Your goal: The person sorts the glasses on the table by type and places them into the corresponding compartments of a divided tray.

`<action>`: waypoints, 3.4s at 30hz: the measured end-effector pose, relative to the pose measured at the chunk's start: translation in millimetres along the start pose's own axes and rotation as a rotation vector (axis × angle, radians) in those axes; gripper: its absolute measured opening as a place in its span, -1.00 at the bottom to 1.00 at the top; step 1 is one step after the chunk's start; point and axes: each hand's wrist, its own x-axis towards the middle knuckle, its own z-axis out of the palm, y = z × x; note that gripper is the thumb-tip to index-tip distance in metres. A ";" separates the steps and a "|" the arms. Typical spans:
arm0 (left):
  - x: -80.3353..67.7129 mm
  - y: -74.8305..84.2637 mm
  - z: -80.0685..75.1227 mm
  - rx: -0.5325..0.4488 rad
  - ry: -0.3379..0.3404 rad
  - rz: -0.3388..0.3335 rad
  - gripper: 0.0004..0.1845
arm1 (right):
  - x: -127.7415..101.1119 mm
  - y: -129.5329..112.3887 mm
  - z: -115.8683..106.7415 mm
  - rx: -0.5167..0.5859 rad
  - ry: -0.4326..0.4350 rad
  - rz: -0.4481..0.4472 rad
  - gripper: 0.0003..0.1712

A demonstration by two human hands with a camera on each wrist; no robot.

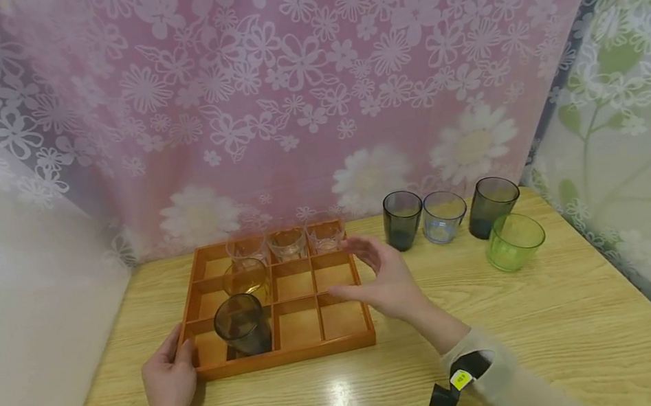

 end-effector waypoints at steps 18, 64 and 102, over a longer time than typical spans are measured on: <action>1.4 0.5 1.0 0.006 0.001 -0.005 -0.55 | -12.8 4.1 -83.4 -0.094 0.183 -0.029 -0.13; 0.1 -0.3 1.7 0.004 0.016 0.015 -0.56 | -65.6 84.6 -263.3 -0.420 0.439 0.255 0.03; -0.9 -1.2 2.2 0.026 0.022 0.021 -0.56 | -65.3 101.2 -249.4 -0.306 0.463 0.194 -0.12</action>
